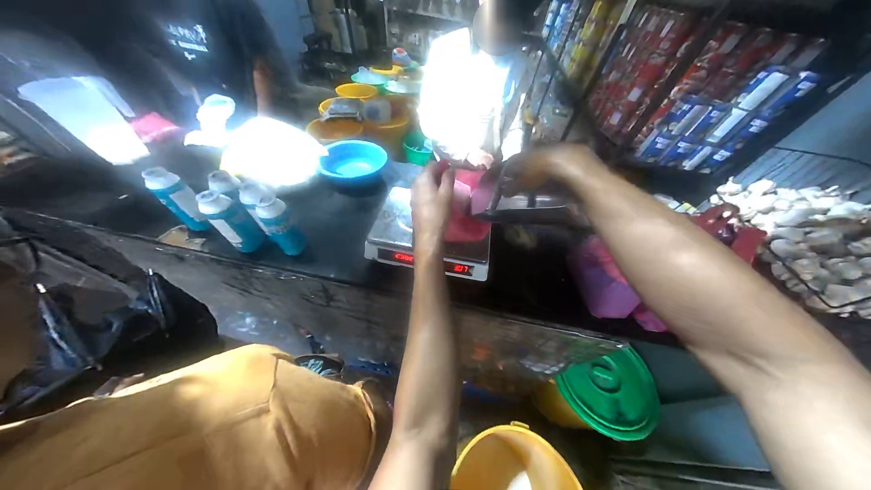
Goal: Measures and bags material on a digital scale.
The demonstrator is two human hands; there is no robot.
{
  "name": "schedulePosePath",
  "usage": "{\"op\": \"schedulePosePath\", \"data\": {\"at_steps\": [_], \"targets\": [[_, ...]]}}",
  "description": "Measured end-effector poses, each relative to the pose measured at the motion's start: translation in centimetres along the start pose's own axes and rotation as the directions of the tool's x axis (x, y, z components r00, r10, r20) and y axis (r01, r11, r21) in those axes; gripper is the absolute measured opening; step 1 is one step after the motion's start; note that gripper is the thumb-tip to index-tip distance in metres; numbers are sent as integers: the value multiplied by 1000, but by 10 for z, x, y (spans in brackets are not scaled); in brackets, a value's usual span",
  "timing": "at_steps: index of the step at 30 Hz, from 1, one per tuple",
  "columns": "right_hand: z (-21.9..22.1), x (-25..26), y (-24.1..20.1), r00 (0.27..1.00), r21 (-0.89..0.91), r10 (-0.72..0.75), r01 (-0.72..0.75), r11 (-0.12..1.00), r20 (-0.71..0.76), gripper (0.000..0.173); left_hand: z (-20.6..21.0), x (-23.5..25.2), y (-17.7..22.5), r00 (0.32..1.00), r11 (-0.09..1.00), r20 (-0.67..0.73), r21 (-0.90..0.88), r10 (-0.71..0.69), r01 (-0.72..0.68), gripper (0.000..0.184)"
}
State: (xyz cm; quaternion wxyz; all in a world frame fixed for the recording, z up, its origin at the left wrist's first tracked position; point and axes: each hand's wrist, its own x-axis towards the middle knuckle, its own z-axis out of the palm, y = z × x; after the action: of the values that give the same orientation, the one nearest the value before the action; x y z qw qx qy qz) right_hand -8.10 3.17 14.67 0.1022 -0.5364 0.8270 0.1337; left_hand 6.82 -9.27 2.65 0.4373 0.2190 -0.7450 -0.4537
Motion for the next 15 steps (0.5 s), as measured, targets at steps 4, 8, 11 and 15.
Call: {"op": "schedulePosePath", "data": {"at_steps": [4, 8, 11, 15], "targets": [[50, 36, 9, 995, 334, 13, 20, 942, -96, 39, -12, 3, 11, 998, 998, 36, 28, 54, -55, 29], [82, 55, -6, 959, 435, -2, 131, 891, -283, 40, -7, 11, 26, 993, 998, 103, -16, 64, -62, 26], [113, 45, -2, 921, 446, 59, 129, 886, -385, 42, -9, 13, 26, 993, 997, 94, 24, 72, -74, 24], [135, 24, -16, 876, 624, 291, 15, 781, -385, 40, -8, 21, 25, 991, 995, 101, 26, 89, -92, 24]]}}
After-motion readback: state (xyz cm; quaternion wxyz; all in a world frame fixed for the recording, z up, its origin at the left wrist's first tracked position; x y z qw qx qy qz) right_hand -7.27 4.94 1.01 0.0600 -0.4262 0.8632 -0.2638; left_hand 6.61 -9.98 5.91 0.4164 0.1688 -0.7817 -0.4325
